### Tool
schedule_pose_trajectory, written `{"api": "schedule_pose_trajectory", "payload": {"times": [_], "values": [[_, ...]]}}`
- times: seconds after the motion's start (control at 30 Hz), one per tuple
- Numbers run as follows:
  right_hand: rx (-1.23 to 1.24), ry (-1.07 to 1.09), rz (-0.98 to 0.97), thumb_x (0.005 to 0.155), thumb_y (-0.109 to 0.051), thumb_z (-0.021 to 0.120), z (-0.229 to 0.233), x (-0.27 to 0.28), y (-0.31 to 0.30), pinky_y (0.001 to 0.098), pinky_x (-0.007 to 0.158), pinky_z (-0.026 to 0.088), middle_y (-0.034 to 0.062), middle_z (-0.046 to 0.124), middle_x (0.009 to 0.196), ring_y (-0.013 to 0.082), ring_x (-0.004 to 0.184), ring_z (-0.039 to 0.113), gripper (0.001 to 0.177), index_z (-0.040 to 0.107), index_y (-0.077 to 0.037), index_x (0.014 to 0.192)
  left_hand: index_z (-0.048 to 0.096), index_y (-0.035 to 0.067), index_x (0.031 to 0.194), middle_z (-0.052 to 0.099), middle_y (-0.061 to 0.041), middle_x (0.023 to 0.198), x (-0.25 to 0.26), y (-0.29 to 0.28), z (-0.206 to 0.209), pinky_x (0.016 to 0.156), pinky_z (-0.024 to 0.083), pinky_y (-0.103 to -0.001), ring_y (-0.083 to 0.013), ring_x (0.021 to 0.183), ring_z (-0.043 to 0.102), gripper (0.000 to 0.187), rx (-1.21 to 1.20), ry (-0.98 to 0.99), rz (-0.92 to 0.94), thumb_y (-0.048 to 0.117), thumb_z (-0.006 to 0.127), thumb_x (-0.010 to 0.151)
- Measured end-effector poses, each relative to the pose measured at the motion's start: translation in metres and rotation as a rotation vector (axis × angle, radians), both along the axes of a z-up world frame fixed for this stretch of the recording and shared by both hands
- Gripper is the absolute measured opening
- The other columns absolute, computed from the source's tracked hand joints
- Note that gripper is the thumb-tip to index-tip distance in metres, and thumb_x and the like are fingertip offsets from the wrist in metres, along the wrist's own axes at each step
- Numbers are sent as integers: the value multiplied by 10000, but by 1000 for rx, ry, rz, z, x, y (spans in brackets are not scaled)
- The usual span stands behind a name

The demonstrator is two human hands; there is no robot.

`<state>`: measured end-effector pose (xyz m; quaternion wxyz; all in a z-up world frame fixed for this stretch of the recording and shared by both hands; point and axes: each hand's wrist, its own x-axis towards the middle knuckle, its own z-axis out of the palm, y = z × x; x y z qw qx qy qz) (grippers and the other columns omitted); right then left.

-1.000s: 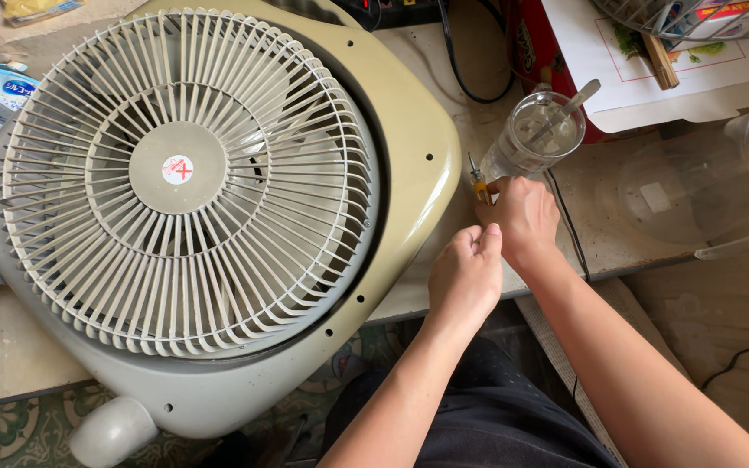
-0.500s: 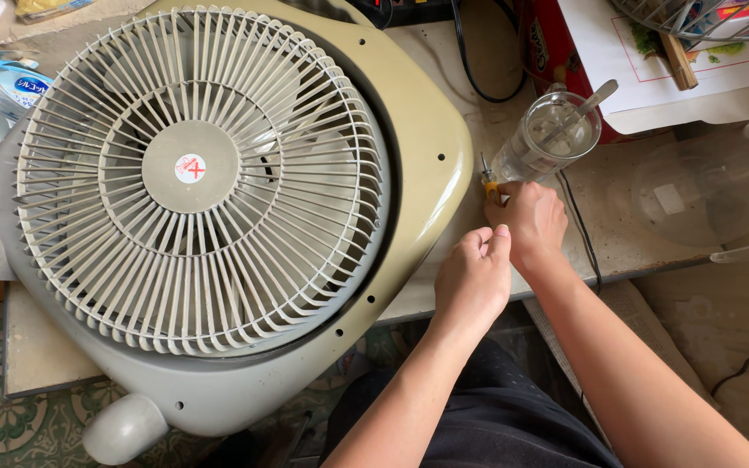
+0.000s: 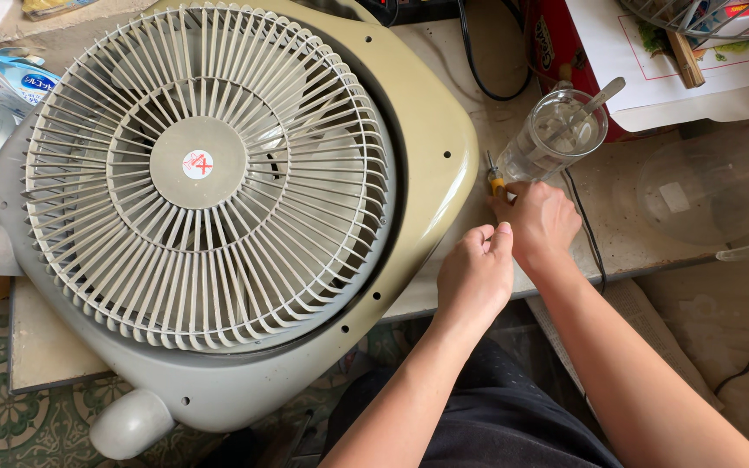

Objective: The person assembles an electric fan by placing the front grille onto the fan body and securing it with screws using a screwdriver. The person aligns the grille, inserts screws, and tightens them to complete the assembly.

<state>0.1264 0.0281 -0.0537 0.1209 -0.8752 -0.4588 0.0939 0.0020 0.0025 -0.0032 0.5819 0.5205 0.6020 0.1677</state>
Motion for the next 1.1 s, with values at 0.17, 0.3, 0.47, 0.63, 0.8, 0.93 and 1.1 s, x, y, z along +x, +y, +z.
{"api": "schedule_pose_trajectory", "payload": {"times": [0.17,0.3,0.47,0.63,0.8,0.93,1.1], "values": [[32,-14,29,846,-444,807,7,0,-8,471,703,535,147,756,866,359,845,715,402,795,-198,1164,631,39,1320,717,-163,1237,0,-3,3,1001,504,-377,-290,1168,684,595,0,-25,11,499,474,977],[48,-42,81,869,-381,784,21,1,-11,472,692,537,132,759,871,359,826,716,348,797,-183,1155,626,44,1324,711,-158,1249,-1,-5,9,1003,502,-378,-288,1175,680,591,-11,-35,15,497,473,977],[90,-29,95,880,-351,763,46,-5,-18,474,700,546,150,749,864,375,808,709,280,817,-196,1107,610,28,1333,716,-173,1236,-3,-3,17,998,505,-403,-313,1165,681,585,87,-27,30,477,487,977],[126,75,98,907,-338,737,68,-20,-20,477,695,544,142,751,851,369,783,712,230,826,-164,1027,563,15,1364,653,-205,1308,-8,-4,28,1023,461,-444,-351,1227,615,587,261,-3,56,464,500,992],[208,192,159,863,-305,709,79,-33,-18,464,672,525,184,713,771,370,752,701,259,774,-84,982,527,43,1393,605,-211,1366,-11,-7,49,1019,459,-459,-369,1245,592,550,354,-28,94,416,520,990],[154,404,56,933,-395,643,76,-44,-11,435,652,509,205,659,697,348,668,661,386,703,-19,864,508,36,1397,576,-205,1381,-17,-11,63,1007,464,-469,-389,1246,577,525,480,7,129,345,567,975],[181,414,133,1000,-426,606,75,-55,-7,431,633,479,186,625,689,324,631,571,492,614,34,826,511,16,1397,568,-207,1374,-25,-7,73,1025,461,-463,-379,1257,570,504,621,38,180,301,582,988]]}}
